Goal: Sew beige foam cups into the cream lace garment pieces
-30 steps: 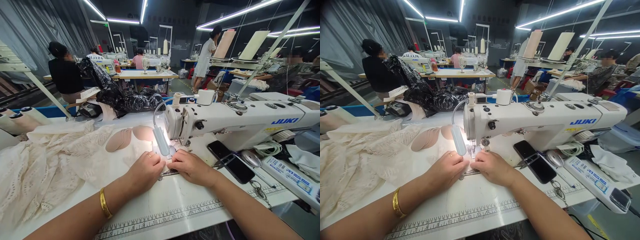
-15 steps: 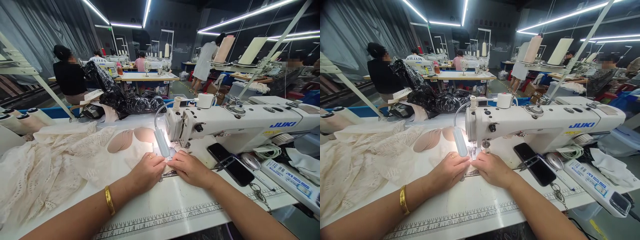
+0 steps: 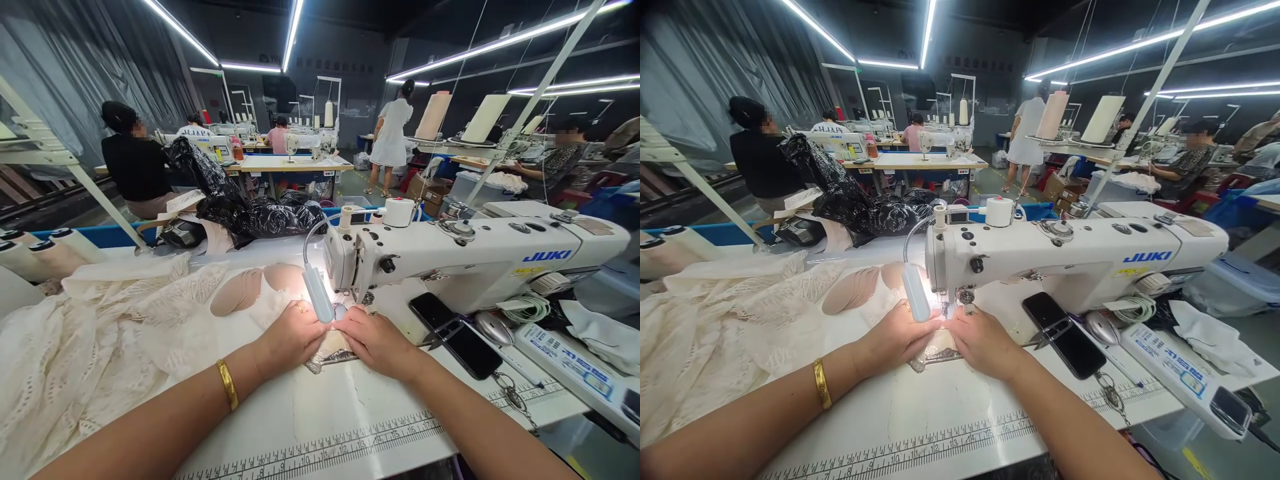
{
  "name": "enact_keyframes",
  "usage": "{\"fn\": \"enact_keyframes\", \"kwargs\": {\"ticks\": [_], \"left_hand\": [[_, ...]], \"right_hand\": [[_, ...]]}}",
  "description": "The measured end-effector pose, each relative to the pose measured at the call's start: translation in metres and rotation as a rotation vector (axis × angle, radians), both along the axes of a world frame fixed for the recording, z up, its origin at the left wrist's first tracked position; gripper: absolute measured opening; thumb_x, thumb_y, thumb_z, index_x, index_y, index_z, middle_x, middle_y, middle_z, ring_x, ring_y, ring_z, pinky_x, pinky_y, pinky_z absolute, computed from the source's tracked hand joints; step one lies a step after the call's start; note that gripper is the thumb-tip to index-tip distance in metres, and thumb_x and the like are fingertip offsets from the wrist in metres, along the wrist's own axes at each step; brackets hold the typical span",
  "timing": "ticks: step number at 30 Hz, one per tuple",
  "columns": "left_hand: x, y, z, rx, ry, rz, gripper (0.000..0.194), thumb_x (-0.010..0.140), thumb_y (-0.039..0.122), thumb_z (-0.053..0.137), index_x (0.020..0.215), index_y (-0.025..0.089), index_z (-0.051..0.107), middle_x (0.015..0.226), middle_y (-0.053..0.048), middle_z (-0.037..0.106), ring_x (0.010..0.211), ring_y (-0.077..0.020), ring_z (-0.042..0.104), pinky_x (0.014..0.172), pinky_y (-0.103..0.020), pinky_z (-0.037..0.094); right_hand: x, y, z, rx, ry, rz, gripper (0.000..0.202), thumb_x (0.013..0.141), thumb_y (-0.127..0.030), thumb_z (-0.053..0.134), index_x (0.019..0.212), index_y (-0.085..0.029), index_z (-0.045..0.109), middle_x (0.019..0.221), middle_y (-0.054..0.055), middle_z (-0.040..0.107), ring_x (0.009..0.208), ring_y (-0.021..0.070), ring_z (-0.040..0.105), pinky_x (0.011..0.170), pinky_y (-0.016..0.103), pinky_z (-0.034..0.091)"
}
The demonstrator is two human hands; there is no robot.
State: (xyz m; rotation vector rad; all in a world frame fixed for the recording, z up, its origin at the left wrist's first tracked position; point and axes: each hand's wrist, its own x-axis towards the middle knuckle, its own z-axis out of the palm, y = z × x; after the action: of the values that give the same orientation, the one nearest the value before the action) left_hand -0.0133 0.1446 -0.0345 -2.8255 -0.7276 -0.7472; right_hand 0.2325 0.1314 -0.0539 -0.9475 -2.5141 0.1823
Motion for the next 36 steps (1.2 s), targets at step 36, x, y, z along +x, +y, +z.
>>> {"fn": "enact_keyframes", "kwargs": {"ticks": [36], "left_hand": [[-0.008, 0.014, 0.010, -0.259, -0.157, 0.162, 0.023, 0.095, 0.024, 0.058, 0.103, 0.024, 0.079, 0.104, -0.013, 0.075, 0.096, -0.0318, 0.068, 0.083, -0.044, 0.054]], "right_hand": [[-0.018, 0.010, 0.007, 0.059, -0.034, -0.058, 0.017, 0.087, -0.011, 0.064, 0.100, -0.021, 0.071, 0.097, 0.005, 0.071, 0.087, 0.0215, 0.059, 0.079, 0.031, 0.047]]}}
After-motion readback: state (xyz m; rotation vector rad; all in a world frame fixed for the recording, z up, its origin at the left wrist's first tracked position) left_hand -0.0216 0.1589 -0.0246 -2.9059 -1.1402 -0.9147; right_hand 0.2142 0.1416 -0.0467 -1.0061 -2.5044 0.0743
